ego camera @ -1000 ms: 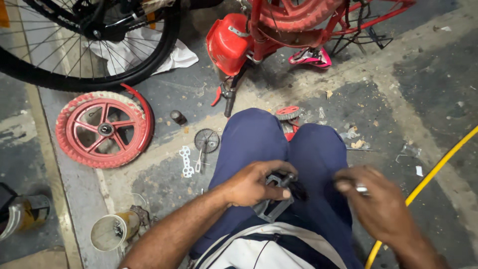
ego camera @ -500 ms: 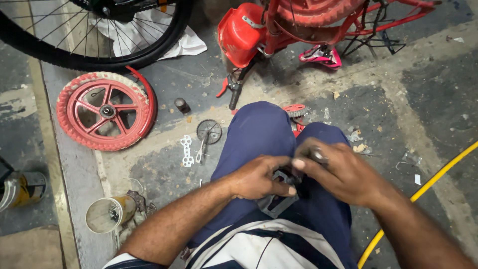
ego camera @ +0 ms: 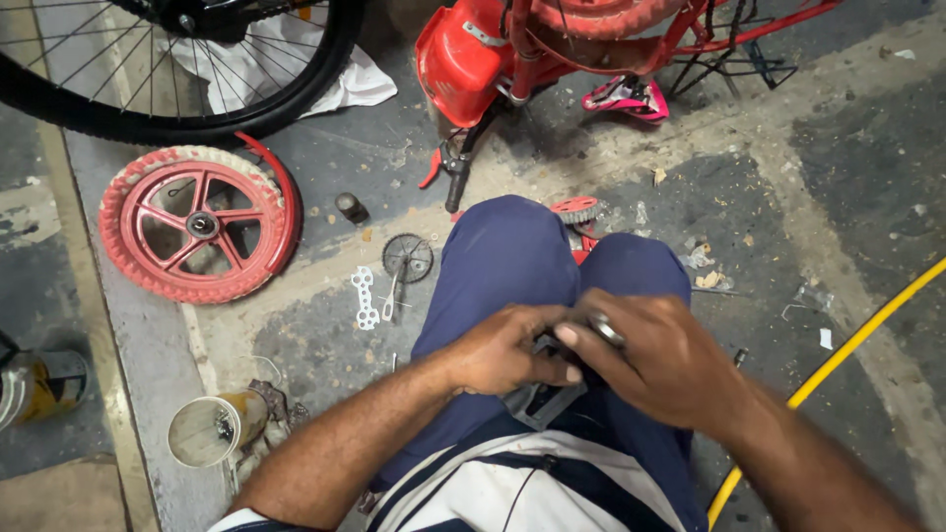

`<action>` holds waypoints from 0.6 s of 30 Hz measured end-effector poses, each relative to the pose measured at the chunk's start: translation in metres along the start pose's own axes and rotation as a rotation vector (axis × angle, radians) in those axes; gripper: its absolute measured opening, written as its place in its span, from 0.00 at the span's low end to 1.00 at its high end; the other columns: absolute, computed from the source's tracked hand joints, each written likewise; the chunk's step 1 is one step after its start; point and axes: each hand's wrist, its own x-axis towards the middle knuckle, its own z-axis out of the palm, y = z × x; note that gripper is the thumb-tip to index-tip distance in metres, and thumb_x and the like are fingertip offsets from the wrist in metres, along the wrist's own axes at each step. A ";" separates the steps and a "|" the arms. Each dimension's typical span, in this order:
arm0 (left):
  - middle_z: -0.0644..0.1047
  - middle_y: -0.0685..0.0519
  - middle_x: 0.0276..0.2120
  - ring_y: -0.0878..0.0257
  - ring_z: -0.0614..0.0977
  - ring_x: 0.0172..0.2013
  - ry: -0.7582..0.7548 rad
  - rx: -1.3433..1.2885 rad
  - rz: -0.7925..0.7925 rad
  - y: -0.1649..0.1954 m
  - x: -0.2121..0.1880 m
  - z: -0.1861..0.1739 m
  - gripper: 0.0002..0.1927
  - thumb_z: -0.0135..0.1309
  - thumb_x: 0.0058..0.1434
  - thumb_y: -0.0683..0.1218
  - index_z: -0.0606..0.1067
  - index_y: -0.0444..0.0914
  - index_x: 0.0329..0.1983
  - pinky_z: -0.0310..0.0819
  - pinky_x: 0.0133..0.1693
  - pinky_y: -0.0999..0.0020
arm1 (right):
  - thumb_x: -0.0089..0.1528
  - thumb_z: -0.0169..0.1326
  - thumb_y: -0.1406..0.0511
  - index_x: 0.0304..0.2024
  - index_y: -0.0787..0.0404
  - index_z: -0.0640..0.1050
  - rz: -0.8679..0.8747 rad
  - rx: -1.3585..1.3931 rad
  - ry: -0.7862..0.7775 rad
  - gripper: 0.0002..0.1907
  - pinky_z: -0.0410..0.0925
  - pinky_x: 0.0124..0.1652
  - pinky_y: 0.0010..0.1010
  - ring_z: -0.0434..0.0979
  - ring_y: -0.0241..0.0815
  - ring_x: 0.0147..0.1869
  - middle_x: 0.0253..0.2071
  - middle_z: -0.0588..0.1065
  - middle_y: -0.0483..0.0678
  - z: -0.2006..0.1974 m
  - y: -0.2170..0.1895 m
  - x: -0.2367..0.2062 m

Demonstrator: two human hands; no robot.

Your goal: The person sits on the floor and uses a wrench and a screwdriver to disassemble and reassemble a bicycle pedal. They remove the pedal cover, loosen the axle nut, and then reassemble the components.

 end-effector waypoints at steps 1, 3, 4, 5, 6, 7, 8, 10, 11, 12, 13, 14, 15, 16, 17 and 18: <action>0.82 0.51 0.42 0.64 0.82 0.43 0.007 0.018 0.019 0.002 0.000 0.000 0.24 0.66 0.57 0.46 0.76 0.37 0.56 0.78 0.46 0.66 | 0.64 0.57 0.65 0.34 0.65 0.78 0.039 0.018 0.021 0.08 0.67 0.25 0.39 0.78 0.48 0.22 0.23 0.77 0.54 0.002 0.001 -0.007; 0.82 0.50 0.45 0.62 0.83 0.47 0.006 0.049 0.057 0.003 -0.001 0.003 0.25 0.66 0.56 0.46 0.76 0.37 0.57 0.77 0.50 0.65 | 0.63 0.57 0.67 0.36 0.65 0.79 0.006 0.029 0.141 0.06 0.70 0.27 0.34 0.82 0.45 0.26 0.28 0.80 0.53 0.010 0.001 -0.023; 0.82 0.49 0.47 0.61 0.83 0.49 0.003 0.070 0.078 0.003 0.000 0.003 0.26 0.66 0.56 0.46 0.76 0.37 0.58 0.77 0.51 0.65 | 0.62 0.56 0.68 0.37 0.65 0.80 -0.012 0.033 0.206 0.05 0.72 0.28 0.32 0.84 0.44 0.29 0.31 0.81 0.52 0.015 0.001 -0.031; 0.82 0.49 0.47 0.60 0.83 0.49 -0.005 0.081 0.064 0.002 0.001 0.003 0.26 0.66 0.56 0.47 0.76 0.37 0.58 0.77 0.51 0.65 | 0.62 0.56 0.69 0.38 0.65 0.80 0.001 0.029 0.254 0.05 0.72 0.30 0.31 0.84 0.44 0.31 0.33 0.82 0.52 0.021 0.001 -0.038; 0.82 0.49 0.47 0.60 0.84 0.49 -0.011 0.088 0.049 0.001 0.002 0.005 0.27 0.66 0.55 0.47 0.76 0.37 0.58 0.77 0.52 0.65 | 0.63 0.56 0.69 0.38 0.65 0.80 0.015 0.027 0.299 0.05 0.73 0.32 0.31 0.85 0.44 0.33 0.35 0.82 0.52 0.027 0.001 -0.046; 0.83 0.49 0.47 0.59 0.84 0.48 -0.020 0.095 0.030 0.000 0.001 0.006 0.27 0.66 0.55 0.47 0.76 0.38 0.58 0.77 0.52 0.65 | 0.63 0.55 0.70 0.39 0.65 0.80 0.033 0.026 0.345 0.05 0.74 0.34 0.31 0.85 0.44 0.35 0.37 0.83 0.52 0.033 0.000 -0.054; 0.82 0.48 0.47 0.59 0.84 0.49 -0.018 0.109 0.065 -0.002 0.001 0.007 0.27 0.66 0.55 0.47 0.76 0.37 0.58 0.77 0.52 0.65 | 0.63 0.56 0.70 0.39 0.65 0.79 0.034 0.022 0.384 0.04 0.74 0.35 0.30 0.85 0.44 0.35 0.38 0.83 0.52 0.039 0.000 -0.059; 0.82 0.48 0.49 0.60 0.83 0.51 -0.014 0.142 0.139 -0.003 0.002 0.009 0.26 0.66 0.56 0.47 0.75 0.37 0.58 0.77 0.53 0.65 | 0.64 0.56 0.70 0.38 0.64 0.78 0.032 0.010 0.467 0.03 0.75 0.36 0.29 0.85 0.42 0.36 0.39 0.83 0.52 0.048 0.001 -0.065; 0.82 0.48 0.48 0.59 0.84 0.50 -0.014 0.129 0.126 -0.003 0.002 0.010 0.26 0.66 0.56 0.47 0.76 0.37 0.58 0.77 0.53 0.64 | 0.64 0.56 0.70 0.39 0.64 0.77 0.034 0.020 0.477 0.03 0.75 0.37 0.29 0.85 0.42 0.37 0.40 0.83 0.52 0.050 0.001 -0.066; 0.82 0.48 0.48 0.59 0.84 0.49 -0.013 0.118 0.116 -0.003 0.002 0.010 0.26 0.66 0.56 0.47 0.76 0.38 0.58 0.77 0.52 0.64 | 0.64 0.55 0.70 0.40 0.64 0.77 0.032 0.026 0.490 0.03 0.75 0.38 0.29 0.85 0.42 0.38 0.40 0.83 0.51 0.051 0.001 -0.066; 0.82 0.48 0.47 0.59 0.84 0.48 -0.006 0.113 0.111 -0.002 0.003 0.009 0.26 0.66 0.56 0.47 0.76 0.38 0.57 0.77 0.51 0.63 | 0.64 0.55 0.70 0.41 0.63 0.77 0.020 0.032 0.502 0.03 0.76 0.39 0.29 0.85 0.41 0.38 0.41 0.83 0.51 0.049 0.001 -0.064; 0.82 0.48 0.47 0.59 0.84 0.48 -0.008 0.112 0.091 -0.001 0.003 0.008 0.26 0.65 0.55 0.47 0.76 0.38 0.57 0.78 0.51 0.64 | 0.62 0.57 0.70 0.41 0.63 0.78 0.045 0.021 0.442 0.05 0.75 0.36 0.29 0.86 0.41 0.37 0.40 0.83 0.51 0.045 0.000 -0.063; 0.83 0.49 0.46 0.59 0.85 0.47 -0.012 0.110 0.067 -0.001 0.002 0.006 0.26 0.65 0.55 0.47 0.76 0.38 0.57 0.78 0.50 0.64 | 0.61 0.58 0.70 0.41 0.63 0.79 0.072 0.011 0.381 0.07 0.75 0.34 0.29 0.86 0.41 0.35 0.39 0.83 0.50 0.038 -0.002 -0.062; 0.83 0.49 0.45 0.59 0.85 0.47 -0.016 0.113 0.048 0.000 0.002 0.003 0.25 0.65 0.55 0.47 0.76 0.39 0.57 0.78 0.50 0.64 | 0.59 0.60 0.69 0.41 0.63 0.80 0.096 0.000 0.325 0.08 0.75 0.31 0.29 0.86 0.40 0.34 0.38 0.84 0.50 0.029 -0.005 -0.060; 0.83 0.49 0.45 0.59 0.85 0.46 -0.020 0.127 0.049 0.001 0.003 0.002 0.25 0.65 0.55 0.47 0.76 0.39 0.57 0.78 0.50 0.64 | 0.58 0.60 0.69 0.41 0.63 0.80 0.090 -0.068 0.329 0.08 0.74 0.31 0.30 0.85 0.42 0.33 0.36 0.83 0.50 0.021 -0.008 -0.057; 0.83 0.49 0.45 0.59 0.85 0.46 -0.023 0.138 0.050 0.001 0.004 0.002 0.25 0.65 0.55 0.47 0.76 0.39 0.57 0.78 0.49 0.65 | 0.58 0.61 0.68 0.40 0.63 0.79 0.084 -0.135 0.330 0.09 0.74 0.30 0.31 0.84 0.43 0.32 0.35 0.82 0.50 0.012 -0.012 -0.054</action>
